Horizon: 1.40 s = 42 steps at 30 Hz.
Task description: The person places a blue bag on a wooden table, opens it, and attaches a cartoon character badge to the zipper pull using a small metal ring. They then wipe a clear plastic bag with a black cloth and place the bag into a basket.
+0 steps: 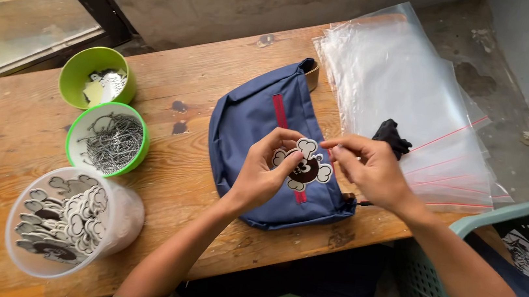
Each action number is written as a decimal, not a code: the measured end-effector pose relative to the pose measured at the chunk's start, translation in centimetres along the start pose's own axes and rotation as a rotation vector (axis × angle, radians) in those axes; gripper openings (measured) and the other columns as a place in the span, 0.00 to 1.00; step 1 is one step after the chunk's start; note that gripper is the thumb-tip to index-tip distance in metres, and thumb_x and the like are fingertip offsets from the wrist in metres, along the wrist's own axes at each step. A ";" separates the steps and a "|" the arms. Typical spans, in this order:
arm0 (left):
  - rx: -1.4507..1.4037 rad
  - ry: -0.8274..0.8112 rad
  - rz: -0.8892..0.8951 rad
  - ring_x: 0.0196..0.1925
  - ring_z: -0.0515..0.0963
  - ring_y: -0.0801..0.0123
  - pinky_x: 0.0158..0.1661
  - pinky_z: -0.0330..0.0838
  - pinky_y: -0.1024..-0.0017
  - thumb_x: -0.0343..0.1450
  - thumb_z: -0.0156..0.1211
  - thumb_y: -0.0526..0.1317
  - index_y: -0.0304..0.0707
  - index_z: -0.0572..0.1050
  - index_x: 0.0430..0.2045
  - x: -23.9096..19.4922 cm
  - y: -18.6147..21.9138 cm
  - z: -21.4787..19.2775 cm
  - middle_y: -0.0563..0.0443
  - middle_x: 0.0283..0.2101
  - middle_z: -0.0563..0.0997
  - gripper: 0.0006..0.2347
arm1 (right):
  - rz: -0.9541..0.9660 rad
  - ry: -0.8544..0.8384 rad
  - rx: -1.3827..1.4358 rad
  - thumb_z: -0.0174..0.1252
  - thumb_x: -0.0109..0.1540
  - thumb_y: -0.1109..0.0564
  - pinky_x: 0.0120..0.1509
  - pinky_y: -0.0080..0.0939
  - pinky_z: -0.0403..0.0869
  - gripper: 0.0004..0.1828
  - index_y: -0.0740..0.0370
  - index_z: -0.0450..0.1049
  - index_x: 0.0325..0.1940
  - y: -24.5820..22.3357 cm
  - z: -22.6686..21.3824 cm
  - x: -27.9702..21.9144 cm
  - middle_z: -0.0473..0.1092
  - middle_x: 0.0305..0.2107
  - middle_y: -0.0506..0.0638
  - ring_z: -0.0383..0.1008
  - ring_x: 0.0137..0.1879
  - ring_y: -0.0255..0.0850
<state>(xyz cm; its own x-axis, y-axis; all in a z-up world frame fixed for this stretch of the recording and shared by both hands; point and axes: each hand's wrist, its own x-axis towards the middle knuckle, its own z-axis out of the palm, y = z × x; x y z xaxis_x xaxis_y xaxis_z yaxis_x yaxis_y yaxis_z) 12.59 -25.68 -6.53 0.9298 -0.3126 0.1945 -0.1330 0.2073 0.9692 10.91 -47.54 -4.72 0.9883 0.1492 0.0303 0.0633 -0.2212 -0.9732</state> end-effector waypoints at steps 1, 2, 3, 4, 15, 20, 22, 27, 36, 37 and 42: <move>-0.008 -0.008 -0.022 0.37 0.79 0.75 0.38 0.78 0.72 0.73 0.59 0.35 0.37 0.76 0.46 -0.1 -0.6 -0.2 0.46 0.34 0.83 0.09 | -0.030 0.032 0.073 0.53 0.63 0.69 0.25 0.28 0.70 0.13 0.65 0.80 0.49 0.8 0.9 0.1 0.75 0.26 0.52 0.66 0.21 0.29; -0.008 -0.007 -0.022 0.37 0.79 0.75 0.38 0.78 0.72 0.73 0.59 0.35 0.37 0.76 0.46 -0.3 -1.3 -0.2 0.46 0.34 0.83 0.09 | -0.031 0.031 0.072 0.53 0.63 0.69 0.25 0.28 0.70 0.13 0.65 0.80 0.49 0.4 1.1 0.0 0.75 0.26 0.52 0.66 0.21 0.29; -0.026 -0.022 -0.021 0.36 0.80 0.74 0.37 0.78 0.72 0.73 0.58 0.34 0.35 0.76 0.47 -0.5 -1.9 -0.5 0.45 0.34 0.82 0.09 | -0.026 -0.009 0.076 0.55 0.62 0.68 0.27 0.28 0.73 0.14 0.64 0.80 0.50 0.0 1.6 0.0 0.75 0.26 0.51 0.68 0.24 0.29; -0.045 -0.037 -0.021 0.36 0.80 0.72 0.36 0.79 0.71 0.73 0.58 0.33 0.34 0.76 0.47 -0.7 -2.6 -0.8 0.44 0.34 0.82 0.09 | -0.022 -0.049 0.079 0.56 0.61 0.68 0.29 0.28 0.76 0.16 0.63 0.79 0.52 -0.3 2.1 0.1 0.75 0.25 0.49 0.70 0.26 0.28; -0.137 -0.052 -0.028 0.38 0.80 0.74 0.38 0.79 0.73 0.73 0.59 0.33 0.33 0.76 0.48 -2.4 -3.5 -1.1 0.44 0.34 0.82 0.10 | -0.315 0.013 -0.257 0.61 0.59 0.64 0.19 0.29 0.62 0.07 0.56 0.82 0.37 1.8 2.9 -1.6 0.67 0.15 0.45 0.59 0.17 0.31; -0.115 -0.047 -0.018 0.37 0.79 0.74 0.37 0.79 0.73 0.73 0.59 0.34 0.32 0.76 0.48 -2.2 -3.6 -1.0 0.43 0.33 0.81 0.10 | -0.439 0.049 -0.321 0.61 0.58 0.67 0.16 0.28 0.60 0.08 0.57 0.82 0.36 1.8 3.2 -1.6 0.69 0.18 0.45 0.56 0.15 0.30; -0.106 -0.067 -0.019 0.37 0.78 0.73 0.37 0.79 0.72 0.73 0.60 0.34 0.31 0.76 0.47 -2.3 -3.6 -0.9 0.42 0.33 0.81 0.10 | -0.473 0.027 -0.336 0.62 0.57 0.67 0.16 0.29 0.61 0.10 0.56 0.83 0.37 2.2 2.9 -1.6 0.70 0.19 0.44 0.55 0.15 0.29; -0.126 -0.084 -0.018 0.38 0.78 0.73 0.38 0.78 0.73 0.73 0.60 0.35 0.33 0.77 0.46 -2.3 -3.1 -0.5 0.43 0.32 0.81 0.10 | -0.480 0.024 -0.335 0.63 0.56 0.67 0.15 0.29 0.60 0.09 0.56 0.83 0.35 2.8 2.5 -1.6 0.70 0.19 0.44 0.55 0.14 0.29; -0.125 -0.099 -0.025 0.38 0.78 0.74 0.37 0.78 0.74 0.72 0.60 0.34 0.32 0.77 0.46 -2.1 -3.0 -0.8 0.44 0.32 0.81 0.10 | -0.474 -0.009 -0.269 0.63 0.56 0.67 0.15 0.29 0.58 0.07 0.57 0.82 0.34 1.3 2.5 -1.5 0.72 0.21 0.45 0.54 0.15 0.30; -0.126 -0.098 -0.026 0.38 0.78 0.74 0.37 0.78 0.74 0.72 0.60 0.34 0.32 0.77 0.46 -2.1 -2.9 -0.8 0.44 0.31 0.81 0.10 | -0.474 -0.026 -0.256 0.63 0.56 0.66 0.15 0.29 0.59 0.08 0.57 0.82 0.35 1.3 2.4 -1.5 0.73 0.22 0.45 0.55 0.14 0.30; -0.114 -0.104 -0.034 0.38 0.78 0.73 0.38 0.78 0.73 0.73 0.60 0.35 0.32 0.77 0.46 -2.1 -2.7 -1.0 0.43 0.32 0.81 0.10 | -0.357 -0.105 -0.158 0.61 0.59 0.67 0.19 0.29 0.63 0.10 0.57 0.83 0.39 0.4 2.3 -1.6 0.74 0.22 0.48 0.62 0.21 0.31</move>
<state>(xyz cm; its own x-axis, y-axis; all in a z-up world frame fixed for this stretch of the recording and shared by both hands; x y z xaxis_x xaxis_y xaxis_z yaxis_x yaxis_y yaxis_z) 11.35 -24.63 -9.72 0.8917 -0.4146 0.1818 -0.0563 0.2968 0.9533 9.07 -45.65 -5.66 0.8815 0.3389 0.3288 0.4286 -0.2818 -0.8585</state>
